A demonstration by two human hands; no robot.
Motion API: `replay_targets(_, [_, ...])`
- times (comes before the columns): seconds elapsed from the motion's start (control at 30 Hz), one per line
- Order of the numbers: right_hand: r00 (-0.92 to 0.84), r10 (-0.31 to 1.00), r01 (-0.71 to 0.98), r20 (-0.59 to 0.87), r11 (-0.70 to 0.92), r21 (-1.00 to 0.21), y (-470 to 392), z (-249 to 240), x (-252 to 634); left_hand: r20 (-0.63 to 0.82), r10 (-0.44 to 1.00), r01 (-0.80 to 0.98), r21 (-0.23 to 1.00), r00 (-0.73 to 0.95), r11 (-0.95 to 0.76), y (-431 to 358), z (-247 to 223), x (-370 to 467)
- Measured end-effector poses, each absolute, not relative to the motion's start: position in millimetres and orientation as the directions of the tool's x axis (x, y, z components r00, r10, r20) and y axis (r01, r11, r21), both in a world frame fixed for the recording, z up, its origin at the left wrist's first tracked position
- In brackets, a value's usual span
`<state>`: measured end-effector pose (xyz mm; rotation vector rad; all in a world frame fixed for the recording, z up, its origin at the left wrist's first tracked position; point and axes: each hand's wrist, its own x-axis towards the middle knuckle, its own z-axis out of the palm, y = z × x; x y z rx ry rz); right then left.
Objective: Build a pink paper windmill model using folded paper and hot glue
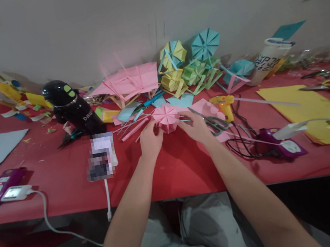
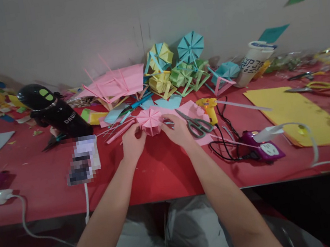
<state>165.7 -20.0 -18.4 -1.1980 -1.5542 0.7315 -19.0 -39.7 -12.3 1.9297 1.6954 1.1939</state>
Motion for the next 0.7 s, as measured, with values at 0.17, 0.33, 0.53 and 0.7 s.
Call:
replay_targets(0.17, [-0.025, 0.938, 0.321, 0.346, 0.335, -0.886, -19.6, -18.6, 166.1, 0.404, 0.913, 0.656, 0.703, -0.049, -0.276, -38.5, -13.5, -19.5])
replay_targets(0.33, [-0.021, 0.934, 0.318, 0.357, 0.345, -0.883, -18.5, -20.8, 165.9, 0.436, 0.9, 0.612, 0.72, -0.03, -0.328, -38.0, -14.5, -20.1])
replay_targets(0.53, [-0.03, 0.93, 0.316, 0.367, 0.357, -0.879, -18.2, -22.0, 166.2, 0.457, 0.889, 0.603, 0.72, -0.041, -0.342, -36.0, -15.8, -21.2])
replay_targets(0.7, [-0.031, 0.928, 0.307, 0.372, 0.363, -0.88, -17.8, -22.8, 166.2, 0.423, 0.904, 0.584, 0.751, -0.067, -0.308, -37.1, -12.4, -21.4])
